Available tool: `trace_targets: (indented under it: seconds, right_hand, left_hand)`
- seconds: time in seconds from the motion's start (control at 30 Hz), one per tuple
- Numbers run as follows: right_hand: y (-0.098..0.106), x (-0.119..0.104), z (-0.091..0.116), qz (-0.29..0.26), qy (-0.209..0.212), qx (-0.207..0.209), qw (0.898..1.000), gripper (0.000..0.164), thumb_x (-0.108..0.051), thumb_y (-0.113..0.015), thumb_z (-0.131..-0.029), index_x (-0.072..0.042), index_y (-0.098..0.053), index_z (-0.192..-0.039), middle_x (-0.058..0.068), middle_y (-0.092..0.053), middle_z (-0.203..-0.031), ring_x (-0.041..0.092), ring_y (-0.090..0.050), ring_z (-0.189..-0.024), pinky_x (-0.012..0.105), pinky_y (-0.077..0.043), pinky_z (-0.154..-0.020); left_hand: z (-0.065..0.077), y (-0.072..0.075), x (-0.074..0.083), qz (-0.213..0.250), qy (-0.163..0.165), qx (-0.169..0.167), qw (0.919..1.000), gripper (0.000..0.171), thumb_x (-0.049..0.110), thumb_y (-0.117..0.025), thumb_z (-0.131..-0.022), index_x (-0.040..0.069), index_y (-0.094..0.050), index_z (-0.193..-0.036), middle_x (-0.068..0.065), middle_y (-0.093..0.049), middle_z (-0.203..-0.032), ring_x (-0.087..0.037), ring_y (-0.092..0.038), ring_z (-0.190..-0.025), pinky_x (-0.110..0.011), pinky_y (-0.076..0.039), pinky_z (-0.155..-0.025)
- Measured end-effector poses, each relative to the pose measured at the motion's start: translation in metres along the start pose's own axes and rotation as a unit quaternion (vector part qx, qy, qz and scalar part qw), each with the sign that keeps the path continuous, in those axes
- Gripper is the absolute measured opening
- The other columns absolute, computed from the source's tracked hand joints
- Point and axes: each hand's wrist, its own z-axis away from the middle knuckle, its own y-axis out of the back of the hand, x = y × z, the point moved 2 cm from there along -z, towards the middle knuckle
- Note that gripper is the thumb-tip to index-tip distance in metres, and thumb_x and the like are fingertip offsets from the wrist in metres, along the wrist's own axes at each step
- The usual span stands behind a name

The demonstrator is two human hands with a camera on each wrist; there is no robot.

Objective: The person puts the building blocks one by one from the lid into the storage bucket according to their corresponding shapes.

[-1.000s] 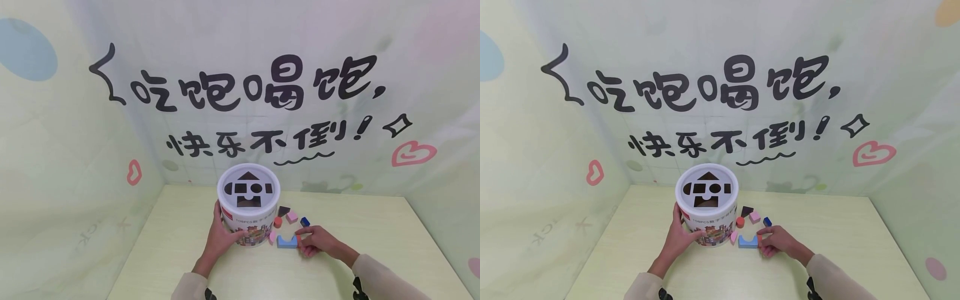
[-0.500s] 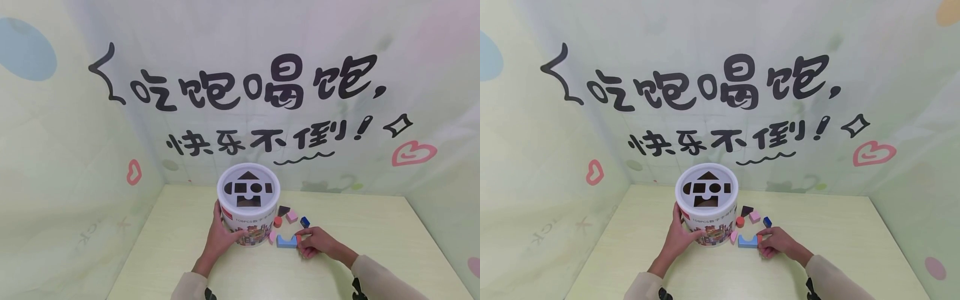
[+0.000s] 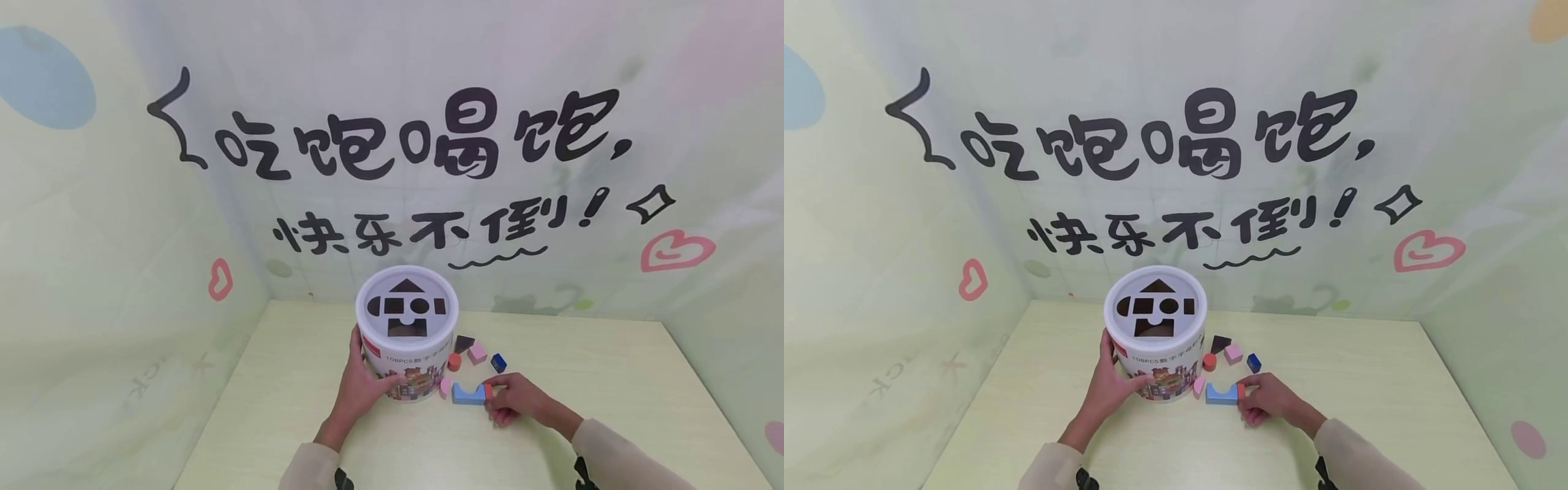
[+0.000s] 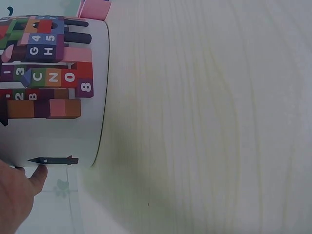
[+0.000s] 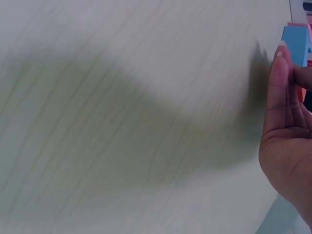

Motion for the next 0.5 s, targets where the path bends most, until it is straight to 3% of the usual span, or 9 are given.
trace_targets:
  seconds: [0.5]
  right_hand:
    - [0.012, -0.030, 0.000, 0.015, 0.016, 0.007, 1.000, 0.039, -0.007, -0.064, -0.087, 0.007, -0.058, -0.123, 0.008, -0.066, -0.069, 0.015, -0.061, -0.057, 0.030, -0.059, -0.057]
  left_hand:
    - [-0.001, 0.000, 0.000, -0.009, 0.003, 0.005, 0.9999, 0.129, 0.048, -0.091, -0.058, 0.042, -0.005, -0.154, 0.008, -0.032, -0.155, -0.023, -0.035, -0.141, -0.054, -0.035, -0.112]
